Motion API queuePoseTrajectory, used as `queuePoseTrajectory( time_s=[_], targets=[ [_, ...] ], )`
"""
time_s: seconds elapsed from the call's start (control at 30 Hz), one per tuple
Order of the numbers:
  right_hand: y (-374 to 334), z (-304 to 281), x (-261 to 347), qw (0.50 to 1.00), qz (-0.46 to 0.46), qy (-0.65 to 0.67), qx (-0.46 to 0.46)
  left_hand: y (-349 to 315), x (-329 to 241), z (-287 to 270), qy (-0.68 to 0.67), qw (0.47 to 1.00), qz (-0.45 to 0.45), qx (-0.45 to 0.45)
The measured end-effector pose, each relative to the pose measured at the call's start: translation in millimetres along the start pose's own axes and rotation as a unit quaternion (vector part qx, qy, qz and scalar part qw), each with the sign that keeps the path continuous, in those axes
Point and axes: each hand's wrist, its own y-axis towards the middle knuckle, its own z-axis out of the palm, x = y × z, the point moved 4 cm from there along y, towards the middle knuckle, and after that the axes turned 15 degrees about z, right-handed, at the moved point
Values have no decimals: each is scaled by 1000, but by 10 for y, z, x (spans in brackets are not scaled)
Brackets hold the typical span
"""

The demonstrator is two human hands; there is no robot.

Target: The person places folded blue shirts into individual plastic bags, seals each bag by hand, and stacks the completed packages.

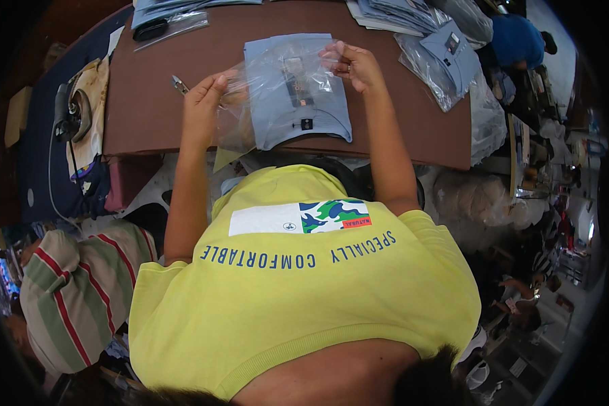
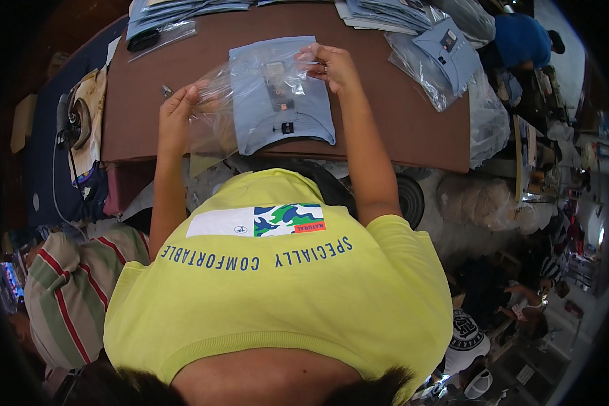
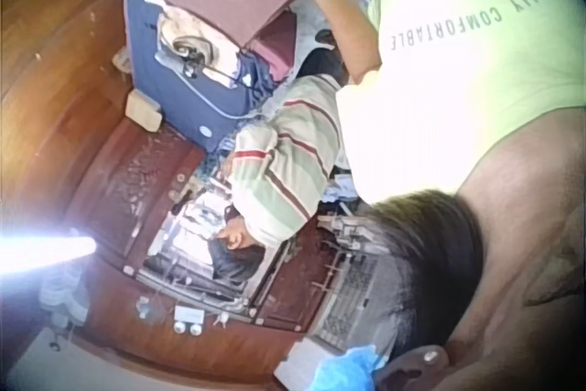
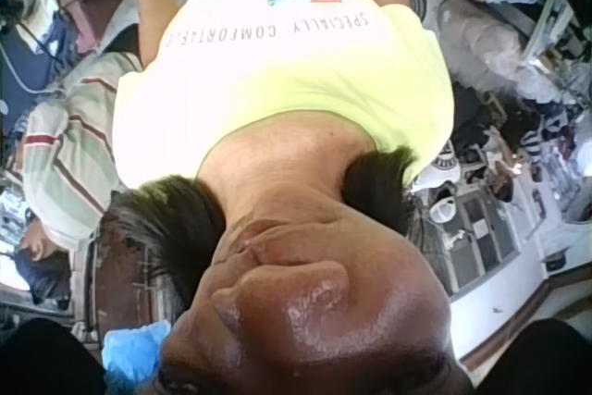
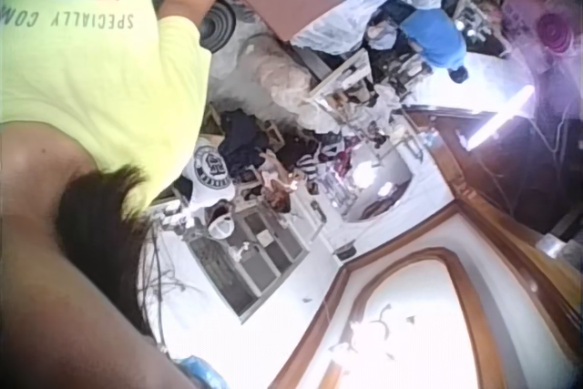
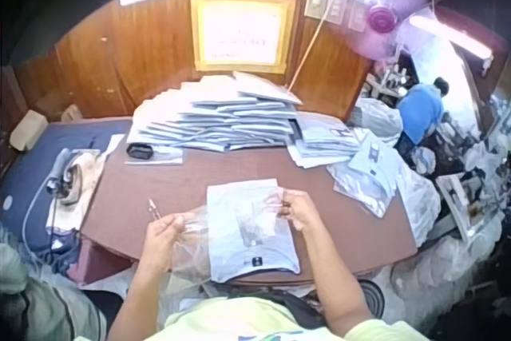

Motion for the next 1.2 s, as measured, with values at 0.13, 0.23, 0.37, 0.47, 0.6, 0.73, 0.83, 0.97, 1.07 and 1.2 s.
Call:
queuePoseTrajectory(
  time_s=[0.13,0.23,0.37,0.47,0.6,0.73,0.83,0.97,1.07,1.2],
  targets=[
    [-8,-39,141,999,-29,-44,-14,1,22,-61,-36,999,-20,3],
    [-15,-84,257,996,-47,-61,-49,13,34,-87,-41,998,-31,24],
    [-24,-106,443,985,-91,-102,-109,210,-29,-207,323,944,66,24],
    [-12,72,525,983,-143,-69,-96,242,-372,-8,552,790,265,-27],
    [-53,195,594,981,-173,-25,-79,117,-291,398,469,797,380,-17],
    [31,98,579,973,-220,-18,-74,-308,83,914,471,760,427,139],
    [5,151,569,978,-194,-11,-73,-339,342,1244,462,787,351,209],
    [21,80,574,976,-210,-24,-47,-20,716,1215,491,787,307,212],
    [10,-112,598,974,-207,-65,-59,19,594,1116,507,760,312,260],
    [44,-239,601,977,-185,-105,-34,-6,613,1039,527,729,326,290]
  ],
)
